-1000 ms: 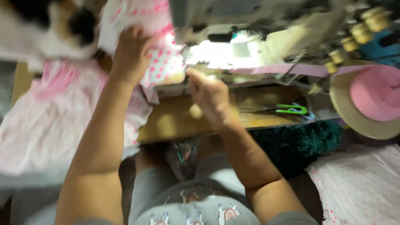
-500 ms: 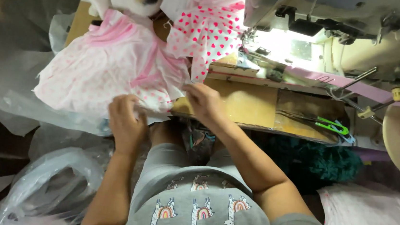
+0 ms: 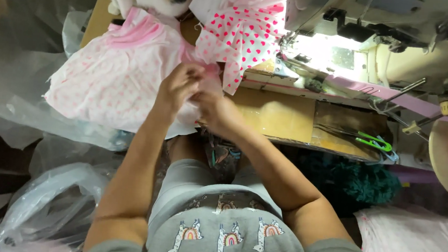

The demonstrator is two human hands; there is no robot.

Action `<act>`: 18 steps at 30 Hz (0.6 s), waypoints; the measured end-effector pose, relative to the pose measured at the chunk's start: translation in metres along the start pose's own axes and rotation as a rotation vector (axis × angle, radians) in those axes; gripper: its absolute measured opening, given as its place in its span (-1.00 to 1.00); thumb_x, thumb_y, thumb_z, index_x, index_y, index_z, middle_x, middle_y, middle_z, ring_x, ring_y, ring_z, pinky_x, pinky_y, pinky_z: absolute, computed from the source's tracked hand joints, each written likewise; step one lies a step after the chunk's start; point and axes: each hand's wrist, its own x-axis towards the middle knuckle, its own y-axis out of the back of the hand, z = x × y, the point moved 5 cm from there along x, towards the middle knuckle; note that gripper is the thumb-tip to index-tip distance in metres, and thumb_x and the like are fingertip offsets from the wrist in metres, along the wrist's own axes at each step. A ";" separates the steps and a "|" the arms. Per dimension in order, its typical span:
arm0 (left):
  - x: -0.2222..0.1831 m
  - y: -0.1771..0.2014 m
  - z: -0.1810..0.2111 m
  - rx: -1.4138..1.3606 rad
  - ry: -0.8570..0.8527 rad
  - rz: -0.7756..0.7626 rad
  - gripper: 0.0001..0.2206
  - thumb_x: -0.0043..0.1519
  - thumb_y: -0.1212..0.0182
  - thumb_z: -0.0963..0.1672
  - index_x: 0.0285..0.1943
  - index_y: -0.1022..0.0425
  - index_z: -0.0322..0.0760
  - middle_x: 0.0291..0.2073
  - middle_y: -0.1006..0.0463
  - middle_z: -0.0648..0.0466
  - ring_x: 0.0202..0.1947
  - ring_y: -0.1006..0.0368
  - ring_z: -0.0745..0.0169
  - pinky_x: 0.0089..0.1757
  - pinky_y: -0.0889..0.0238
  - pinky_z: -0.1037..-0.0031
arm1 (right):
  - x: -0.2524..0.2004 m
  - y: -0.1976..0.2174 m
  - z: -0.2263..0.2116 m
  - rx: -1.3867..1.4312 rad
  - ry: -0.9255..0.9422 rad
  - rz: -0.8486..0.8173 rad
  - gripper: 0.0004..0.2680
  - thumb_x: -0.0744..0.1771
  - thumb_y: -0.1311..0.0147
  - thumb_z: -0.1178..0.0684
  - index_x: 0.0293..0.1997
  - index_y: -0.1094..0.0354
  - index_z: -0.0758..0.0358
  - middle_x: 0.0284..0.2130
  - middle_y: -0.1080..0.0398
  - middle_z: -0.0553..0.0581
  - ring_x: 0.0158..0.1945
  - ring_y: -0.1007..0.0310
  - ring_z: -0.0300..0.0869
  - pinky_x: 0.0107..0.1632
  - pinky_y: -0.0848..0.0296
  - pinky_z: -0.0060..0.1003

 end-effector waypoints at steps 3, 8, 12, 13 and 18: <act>-0.061 0.000 -0.002 0.516 -0.288 0.251 -0.86 0.28 -0.15 -0.09 -0.08 -0.43 -0.20 -0.32 -0.43 -0.10 -0.25 -0.44 -0.05 -0.13 -0.32 0.15 | -0.005 0.015 0.052 -0.290 -0.254 0.056 -0.80 0.23 -0.08 0.16 -0.10 -0.45 0.17 -0.13 -0.48 0.23 -0.03 -0.52 0.17 -0.06 -0.53 -0.01; -0.129 -0.014 -0.092 1.073 -0.677 0.378 -0.90 0.17 -0.24 -0.11 -0.20 -0.43 -0.09 -0.27 -0.46 0.11 -0.31 -0.40 0.04 -0.25 -0.23 0.26 | 0.010 0.015 0.041 -0.208 -0.051 -0.022 -0.69 0.23 0.02 0.27 0.05 -0.48 0.24 -0.07 -0.41 0.43 0.03 -0.42 0.38 0.02 -0.47 0.14; -0.115 -0.017 -0.103 1.285 -0.704 0.566 -0.66 0.23 -0.11 0.03 0.05 -0.46 -0.19 -0.14 -0.41 -0.02 -0.16 -0.37 -0.08 -0.17 -0.16 0.24 | 0.024 -0.004 0.080 -0.319 -0.049 -0.052 -0.69 0.23 0.04 0.22 0.02 -0.52 0.06 -0.13 -0.38 0.30 -0.03 -0.46 0.27 -0.01 -0.49 0.04; -0.108 -0.018 -0.098 1.302 -0.710 0.616 -0.69 0.20 -0.07 0.01 0.04 -0.41 -0.15 -0.10 -0.36 0.02 -0.10 -0.31 -0.05 -0.10 -0.10 0.26 | 0.028 -0.003 0.084 -0.317 -0.065 -0.044 -0.71 0.25 0.06 0.19 0.00 -0.53 0.01 -0.12 -0.38 0.24 -0.03 -0.47 0.22 -0.02 -0.50 -0.01; -0.094 -0.018 -0.085 1.404 -0.747 0.734 -0.91 0.18 -0.02 -0.13 -0.17 -0.29 -0.08 -0.17 -0.27 0.08 -0.16 -0.19 0.05 -0.10 0.02 0.33 | 0.032 0.006 0.075 -0.310 -0.095 -0.048 -0.72 0.26 0.07 0.19 -0.04 -0.53 -0.03 -0.10 -0.37 0.16 -0.01 -0.47 0.14 -0.01 -0.51 -0.05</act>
